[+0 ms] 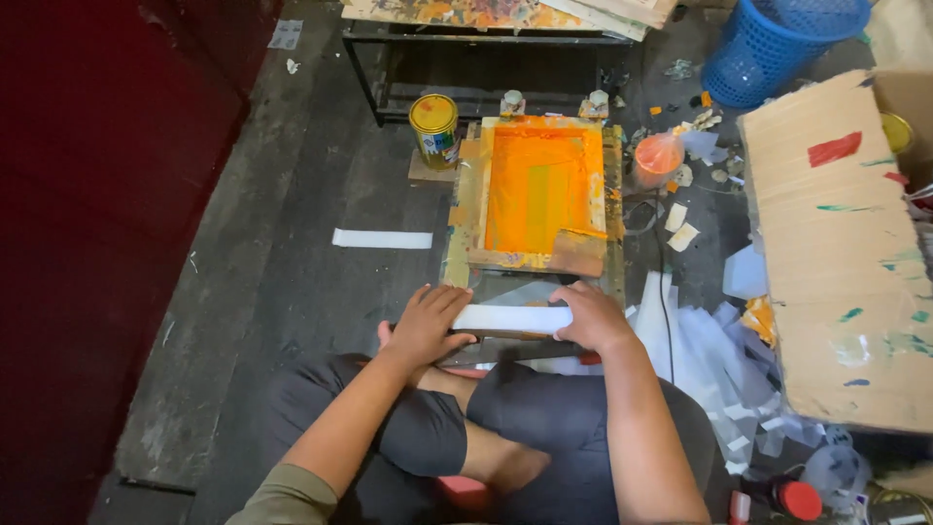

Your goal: The person sits cross-legged on the floor and performs screen printing. They place a white strip of material under a screen filled with orange ink, use a squeegee to pull the ink across the screen, and then lift the strip to reveal the printed result.

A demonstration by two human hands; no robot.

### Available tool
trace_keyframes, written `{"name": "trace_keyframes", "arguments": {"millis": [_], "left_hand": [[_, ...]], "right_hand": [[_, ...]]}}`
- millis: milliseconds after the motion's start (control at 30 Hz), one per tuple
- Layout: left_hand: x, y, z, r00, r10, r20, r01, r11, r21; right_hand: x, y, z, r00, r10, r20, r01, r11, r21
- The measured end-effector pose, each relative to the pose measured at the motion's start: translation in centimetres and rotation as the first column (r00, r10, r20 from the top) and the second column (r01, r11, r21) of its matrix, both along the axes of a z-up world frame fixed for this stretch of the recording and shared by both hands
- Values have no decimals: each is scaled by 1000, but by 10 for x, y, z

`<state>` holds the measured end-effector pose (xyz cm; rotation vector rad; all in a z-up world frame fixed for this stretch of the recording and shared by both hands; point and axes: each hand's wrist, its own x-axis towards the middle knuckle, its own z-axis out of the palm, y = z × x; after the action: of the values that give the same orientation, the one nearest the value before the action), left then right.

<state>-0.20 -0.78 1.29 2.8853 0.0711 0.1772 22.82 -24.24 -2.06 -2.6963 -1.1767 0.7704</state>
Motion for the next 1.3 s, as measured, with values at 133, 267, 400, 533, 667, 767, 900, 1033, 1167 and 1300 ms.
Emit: {"name": "trace_keyframes", "arguments": {"millis": [133,267,400,533,667,767,900,1033,1167,1300], "left_hand": [[7,7,-20,1000,-19,-23,19,1000,-10],[12,12,-39,999,-36,22,37,999,-35],[12,15,-51,997,-30,66,31,999,-18],[10,11,-31,999,-16,36,20,992,-127],[11,12,-35,999,-1,37,7,990,-143],[12,11,-35,999,2,35,3,989,-145],[11,10,-30,999,-3,49,10,988,-156],[10,9,-24,998,-16,66,26,986,-162],[10,8,-22,996,-11,83,24,987,-158],[10,9,-29,996,-3,85,16,988,-152]], "right_hand": [[-10,3,33,999,31,-26,-31,1000,5],[-14,3,46,998,32,-57,-30,999,23],[-18,5,58,998,33,-56,-31,999,43],[-19,6,65,996,28,-86,-22,998,63],[-20,7,67,996,32,-83,-27,998,61],[-20,6,68,996,22,-86,-17,998,56],[-21,5,72,995,14,-97,-9,998,56],[-21,2,68,996,-3,-93,10,997,74],[-22,1,69,994,-4,-106,15,995,103],[-16,-3,49,997,-2,-71,11,992,129]]}}
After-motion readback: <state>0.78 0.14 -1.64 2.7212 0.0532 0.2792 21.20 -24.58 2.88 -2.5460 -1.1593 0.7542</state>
